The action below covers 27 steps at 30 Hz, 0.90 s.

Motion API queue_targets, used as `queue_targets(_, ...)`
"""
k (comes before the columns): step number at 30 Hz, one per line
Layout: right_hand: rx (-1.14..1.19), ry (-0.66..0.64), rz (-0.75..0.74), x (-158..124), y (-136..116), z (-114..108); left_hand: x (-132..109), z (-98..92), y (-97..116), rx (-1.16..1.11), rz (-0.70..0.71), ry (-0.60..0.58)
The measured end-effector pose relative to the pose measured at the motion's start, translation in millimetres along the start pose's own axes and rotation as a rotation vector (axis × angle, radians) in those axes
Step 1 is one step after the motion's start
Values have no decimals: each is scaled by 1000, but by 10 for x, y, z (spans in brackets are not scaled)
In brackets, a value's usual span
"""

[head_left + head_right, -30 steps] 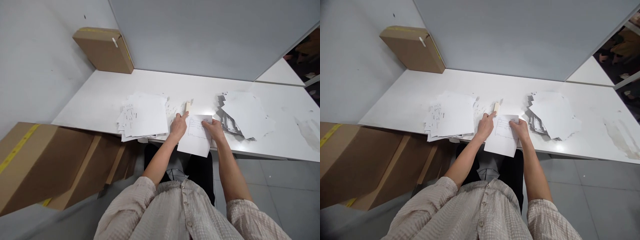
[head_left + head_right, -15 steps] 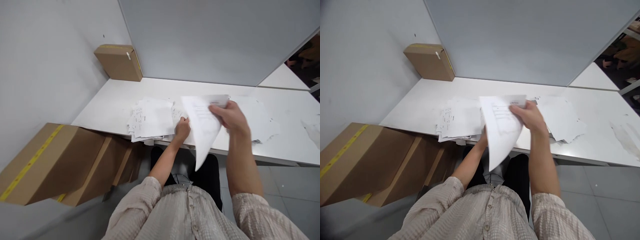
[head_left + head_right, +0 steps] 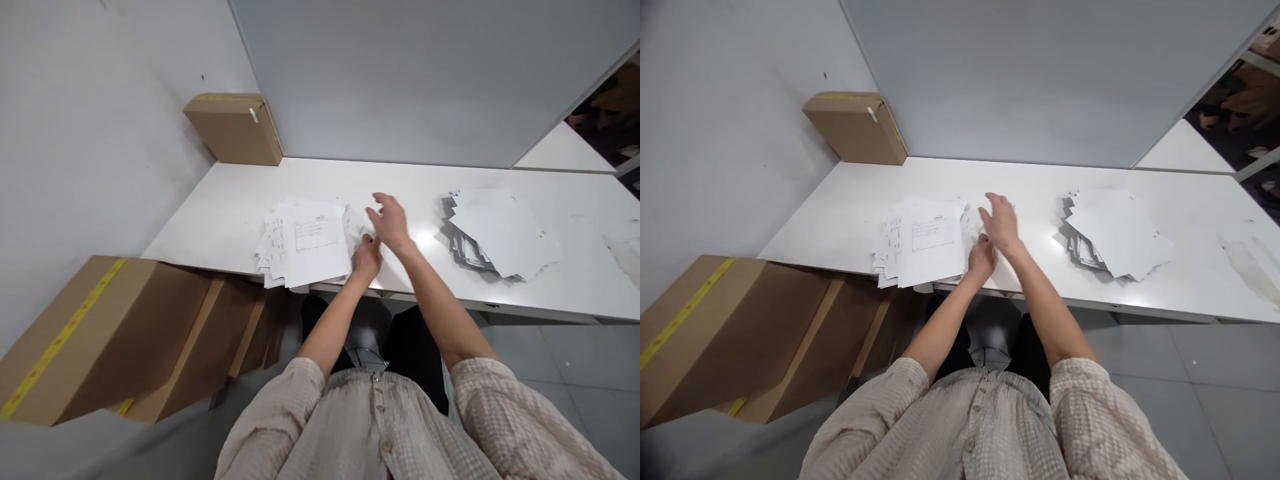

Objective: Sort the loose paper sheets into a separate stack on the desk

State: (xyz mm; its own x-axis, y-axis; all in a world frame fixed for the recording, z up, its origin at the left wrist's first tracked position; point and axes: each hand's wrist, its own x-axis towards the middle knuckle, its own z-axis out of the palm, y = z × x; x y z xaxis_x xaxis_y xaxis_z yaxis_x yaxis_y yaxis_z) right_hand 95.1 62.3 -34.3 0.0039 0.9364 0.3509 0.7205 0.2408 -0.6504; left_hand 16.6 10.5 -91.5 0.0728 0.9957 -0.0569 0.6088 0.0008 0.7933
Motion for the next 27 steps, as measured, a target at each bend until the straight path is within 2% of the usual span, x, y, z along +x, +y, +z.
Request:
queue_targets(2, -156, 101, 16, -112, 378, -499, 10, 33, -10, 159, 66, 5)
queue_targets(4, -363, 187, 102, -246, 780, -989, 11, 51, -22, 299, 125, 16)
queue_targets(6, -533, 153, 194, -389, 1150, -1367, 9, 57, -34, 346, 138, 24)
queue_targets(7, -588, 106, 242, -456, 1305, -1491, 8, 57, -38, 352, 141, 25)
queue_targets(9, -629, 4, 319, -573, 1535, -1606, 7, 55, -46, 352, 143, 29)
queue_targets(12, -614, -14, 343, -680, 1676, -1545, 7, 53, -53, 332, 147, 44)
queue_targets(16, -603, 52, 308, -678, 1663, -1451, 8, 53, -57, 284, 151, 59)
queue_targets(19, -585, 49, 369, -630, 1604, -1529, 7, 52, -69, 243, 149, 59)
queue_targets(21, -606, 159, 370, -628, 1487, -1603, 0, 49, -85, 190, 172, 78)
queue_targets(24, -598, 352, 265, -737, 1091, -1642, -38, 40, -99, -7, 264, 138)
queue_targets(27, -424, 333, 178, -972, 524, -1552, -120, 27, -70, -402, 316, 125)
